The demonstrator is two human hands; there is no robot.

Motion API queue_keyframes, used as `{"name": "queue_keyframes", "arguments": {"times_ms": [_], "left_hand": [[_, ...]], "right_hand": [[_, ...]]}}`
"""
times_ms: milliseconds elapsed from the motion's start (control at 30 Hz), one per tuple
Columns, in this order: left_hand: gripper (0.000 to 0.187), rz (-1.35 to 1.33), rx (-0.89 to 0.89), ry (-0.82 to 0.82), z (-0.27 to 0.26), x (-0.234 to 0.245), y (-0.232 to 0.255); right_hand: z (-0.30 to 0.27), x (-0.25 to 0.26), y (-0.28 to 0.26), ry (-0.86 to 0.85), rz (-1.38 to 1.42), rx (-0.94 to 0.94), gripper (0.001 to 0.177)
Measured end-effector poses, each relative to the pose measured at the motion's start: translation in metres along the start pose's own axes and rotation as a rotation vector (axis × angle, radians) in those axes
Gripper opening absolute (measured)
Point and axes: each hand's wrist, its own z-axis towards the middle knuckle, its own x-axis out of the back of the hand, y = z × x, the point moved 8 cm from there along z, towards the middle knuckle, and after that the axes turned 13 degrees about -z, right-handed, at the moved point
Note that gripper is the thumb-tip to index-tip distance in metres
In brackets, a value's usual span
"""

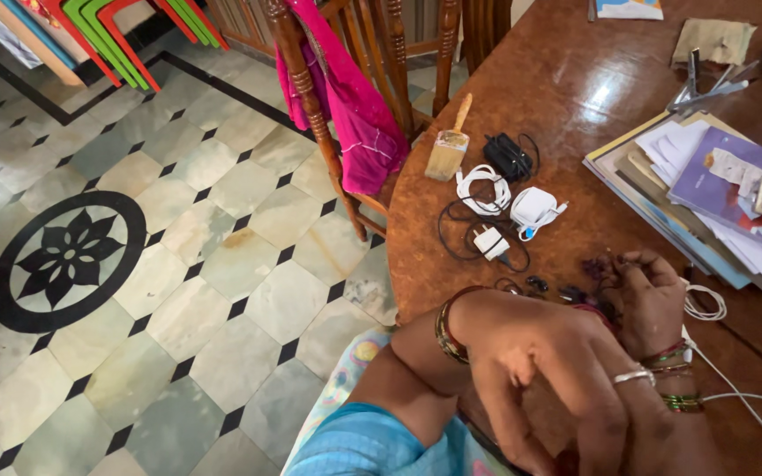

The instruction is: The person sits at a wooden table and organizes a pile of tangled electronic accessories. They pick up various items, including white and black power adapters and different colored cables, and proceed to untangle and coil them neatly on the table surface.

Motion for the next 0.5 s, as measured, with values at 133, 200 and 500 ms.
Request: {"name": "queue_keyframes", "arguments": {"times_ms": [133,200,500], "left_hand": [[0.017,0.035,-0.013,0.103,-0.007,0.011,0.001],[0.018,0.051,-0.024,0.139,-0.010,0.017,-0.001],[0.025,0.299,-0.144,0.099,-0.021,0.026,-0.016]], "right_hand": [[0.008,0.008,0.023,0.012,-0.037,0.004,0.004],[0.016,0.011,0.029,-0.006,-0.062,0.038,0.005],[0.020,0.018,0.039,-0.034,-0.147,0.020,0.003]]}}
